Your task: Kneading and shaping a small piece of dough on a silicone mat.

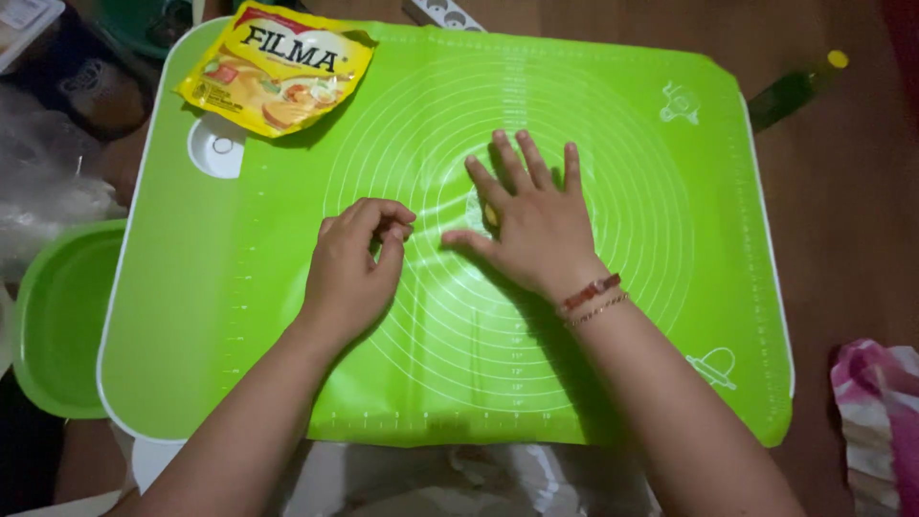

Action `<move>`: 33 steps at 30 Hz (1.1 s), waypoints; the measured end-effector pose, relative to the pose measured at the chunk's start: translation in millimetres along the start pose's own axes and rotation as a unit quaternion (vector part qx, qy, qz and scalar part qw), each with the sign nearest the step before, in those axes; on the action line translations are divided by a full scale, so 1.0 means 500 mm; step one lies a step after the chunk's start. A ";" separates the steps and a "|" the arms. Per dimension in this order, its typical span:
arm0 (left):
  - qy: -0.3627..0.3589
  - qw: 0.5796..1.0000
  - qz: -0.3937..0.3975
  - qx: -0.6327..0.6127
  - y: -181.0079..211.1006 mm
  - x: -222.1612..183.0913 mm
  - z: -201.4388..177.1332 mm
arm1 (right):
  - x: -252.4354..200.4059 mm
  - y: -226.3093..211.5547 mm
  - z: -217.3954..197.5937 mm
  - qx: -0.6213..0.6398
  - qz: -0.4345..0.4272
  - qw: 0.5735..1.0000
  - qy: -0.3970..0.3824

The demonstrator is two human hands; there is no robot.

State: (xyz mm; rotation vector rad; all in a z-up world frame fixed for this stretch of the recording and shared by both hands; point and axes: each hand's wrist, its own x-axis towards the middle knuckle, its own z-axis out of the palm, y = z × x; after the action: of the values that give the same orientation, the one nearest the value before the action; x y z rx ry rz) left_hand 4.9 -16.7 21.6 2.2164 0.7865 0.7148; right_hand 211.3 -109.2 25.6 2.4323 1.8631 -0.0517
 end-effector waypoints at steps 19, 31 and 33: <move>0.019 0.984 -0.035 -0.173 -0.060 0.004 0.010 | -0.053 0.037 0.008 0.185 -0.054 0.976 0.098; -0.005 0.985 -0.052 -0.164 -0.035 0.001 -0.001 | -0.035 0.042 0.014 0.148 -0.065 0.979 0.124; -0.006 0.986 -0.054 -0.157 -0.024 0.003 -0.006 | -0.014 0.039 0.025 0.138 -0.070 0.973 0.173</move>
State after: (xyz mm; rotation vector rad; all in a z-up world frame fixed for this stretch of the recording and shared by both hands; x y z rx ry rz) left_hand 0.1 -7.2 14.9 1.8783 0.7271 0.7177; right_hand 228.7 -121.9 14.4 2.6228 2.3137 0.1239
